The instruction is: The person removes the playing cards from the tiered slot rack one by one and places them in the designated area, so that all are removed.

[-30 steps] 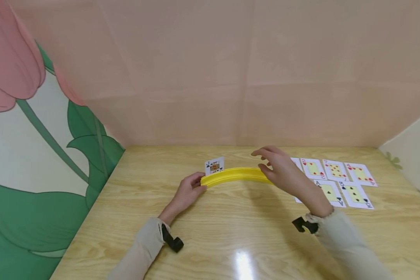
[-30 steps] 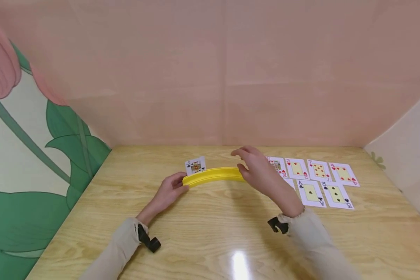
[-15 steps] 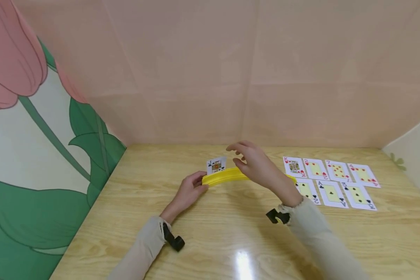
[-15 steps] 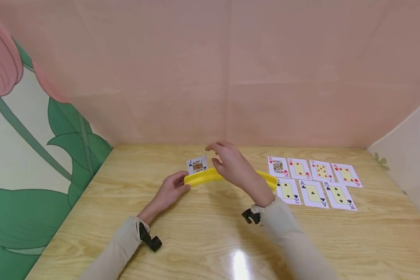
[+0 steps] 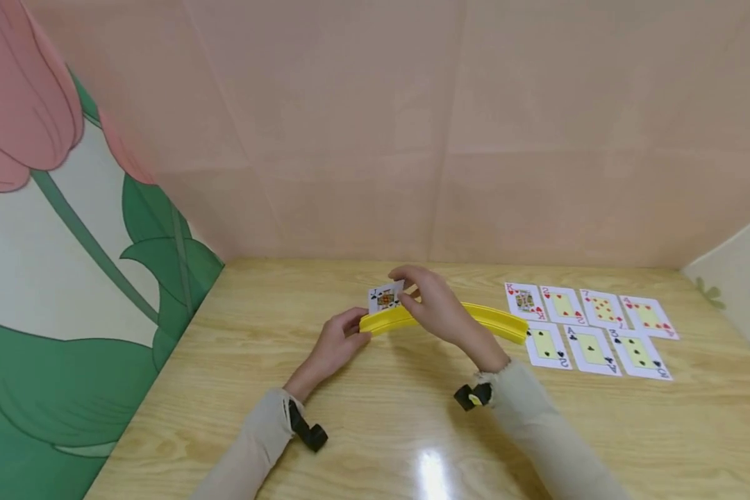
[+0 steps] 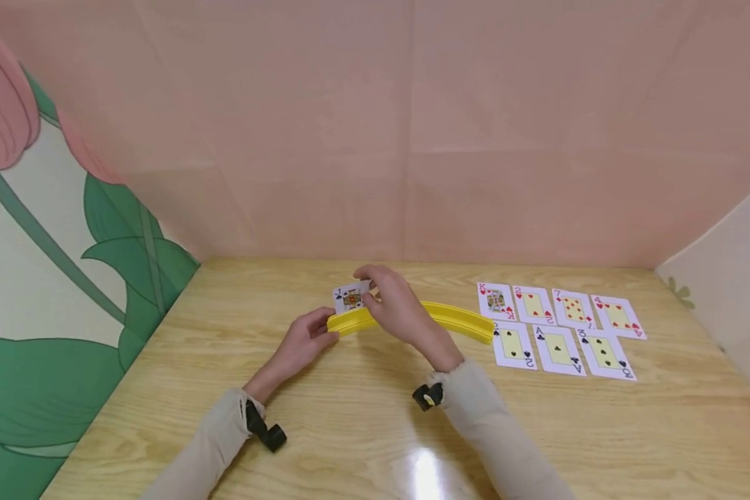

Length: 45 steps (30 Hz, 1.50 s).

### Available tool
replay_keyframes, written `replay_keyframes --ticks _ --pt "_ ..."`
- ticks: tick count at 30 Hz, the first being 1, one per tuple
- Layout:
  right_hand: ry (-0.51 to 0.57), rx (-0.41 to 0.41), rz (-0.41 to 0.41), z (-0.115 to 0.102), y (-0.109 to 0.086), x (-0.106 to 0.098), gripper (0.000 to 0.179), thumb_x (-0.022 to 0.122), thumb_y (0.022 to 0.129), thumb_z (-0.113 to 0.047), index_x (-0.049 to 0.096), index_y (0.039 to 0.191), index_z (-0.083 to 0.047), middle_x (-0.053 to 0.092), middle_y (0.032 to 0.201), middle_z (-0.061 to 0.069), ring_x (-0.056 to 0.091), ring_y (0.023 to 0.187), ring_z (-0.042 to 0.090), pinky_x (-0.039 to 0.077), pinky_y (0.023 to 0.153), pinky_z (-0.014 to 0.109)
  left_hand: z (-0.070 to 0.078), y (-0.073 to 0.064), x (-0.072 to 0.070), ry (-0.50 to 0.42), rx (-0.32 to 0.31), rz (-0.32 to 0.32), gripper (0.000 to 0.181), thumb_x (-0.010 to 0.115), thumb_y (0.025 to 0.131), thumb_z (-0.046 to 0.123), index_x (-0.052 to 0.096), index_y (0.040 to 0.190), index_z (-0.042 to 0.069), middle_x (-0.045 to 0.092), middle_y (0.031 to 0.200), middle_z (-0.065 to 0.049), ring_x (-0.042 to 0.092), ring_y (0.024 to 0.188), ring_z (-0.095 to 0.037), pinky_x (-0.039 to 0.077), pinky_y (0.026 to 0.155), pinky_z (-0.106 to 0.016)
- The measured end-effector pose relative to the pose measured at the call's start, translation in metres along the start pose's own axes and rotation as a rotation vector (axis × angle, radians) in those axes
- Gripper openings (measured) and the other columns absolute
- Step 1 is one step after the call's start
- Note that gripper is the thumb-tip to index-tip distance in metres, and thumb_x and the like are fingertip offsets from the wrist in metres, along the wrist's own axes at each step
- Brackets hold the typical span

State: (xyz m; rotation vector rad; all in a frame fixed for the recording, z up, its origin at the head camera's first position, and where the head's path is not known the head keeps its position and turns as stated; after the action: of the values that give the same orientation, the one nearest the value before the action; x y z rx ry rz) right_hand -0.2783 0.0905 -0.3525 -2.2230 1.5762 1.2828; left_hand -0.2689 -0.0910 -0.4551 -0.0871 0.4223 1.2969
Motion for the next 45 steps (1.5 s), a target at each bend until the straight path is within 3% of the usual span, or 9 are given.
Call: replay_keyframes --ticks 8,17,32,39,45 --pt "0.11 0.044 -0.003 0.021 0.001 0.009 0.017 0.063 0.095 0.0 0.064 0.112 -0.002 0.072 0.101 0.013 0.068 0.094 0.024 0.06 0.076 0.037 0.0 0.0 -0.002 -0.025 -0.003 -0.004 0.037 0.063 0.093 -0.005 0.06 0.13 -0.004 0.061 0.129 -0.021 0.059 0.12 -0.033 0.049 0.103 -0.046" --pt "0.124 0.069 -0.042 0.034 -0.001 0.019 0.013 0.061 0.097 -0.002 0.066 0.108 -0.001 0.072 0.103 0.015 0.069 0.096 0.026 0.061 0.075 0.035 0.033 -0.01 -0.004 -0.051 -0.006 -0.036 0.036 0.06 0.092 -0.01 0.058 0.128 -0.009 0.06 0.128 -0.025 0.059 0.119 -0.036 0.048 0.102 -0.05" --pt "0.122 0.078 -0.031 0.032 0.0 0.015 0.011 0.061 0.097 -0.001 0.067 0.106 -0.001 0.072 0.103 0.014 0.069 0.096 0.025 0.061 0.076 0.035 0.038 -0.011 -0.004 -0.035 -0.019 -0.034 0.036 0.061 0.093 -0.009 0.058 0.128 -0.01 0.06 0.128 -0.026 0.058 0.119 -0.037 0.048 0.103 -0.051" --pt "0.098 0.078 -0.018 0.028 0.0 0.013 0.013 0.06 0.098 -0.003 0.067 0.109 -0.002 0.072 0.103 0.012 0.068 0.096 0.024 0.06 0.076 0.035 0.007 -0.002 0.0 -0.032 -0.036 -0.011 0.037 0.062 0.093 -0.006 0.059 0.13 -0.005 0.06 0.131 -0.023 0.058 0.121 -0.034 0.047 0.104 -0.048" --pt "0.088 0.075 -0.001 0.019 -0.001 0.008 0.012 0.061 0.098 -0.005 0.068 0.108 -0.003 0.072 0.102 0.011 0.069 0.094 0.024 0.059 0.078 0.037 0.002 -0.002 0.0 -0.03 -0.024 0.002 0.035 0.065 0.092 -0.004 0.062 0.128 0.001 0.063 0.128 -0.016 0.061 0.118 -0.028 0.051 0.101 -0.042"
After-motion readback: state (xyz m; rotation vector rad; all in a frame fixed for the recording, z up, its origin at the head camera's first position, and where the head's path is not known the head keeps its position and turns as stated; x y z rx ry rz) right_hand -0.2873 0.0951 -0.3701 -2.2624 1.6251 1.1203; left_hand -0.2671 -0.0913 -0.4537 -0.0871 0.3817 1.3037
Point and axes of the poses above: each hand's wrist, its own y-axis towards the middle knuckle, its own x-axis out of the palm, z = x × y, the point moved 5 cm from there along y, towards the middle knuckle
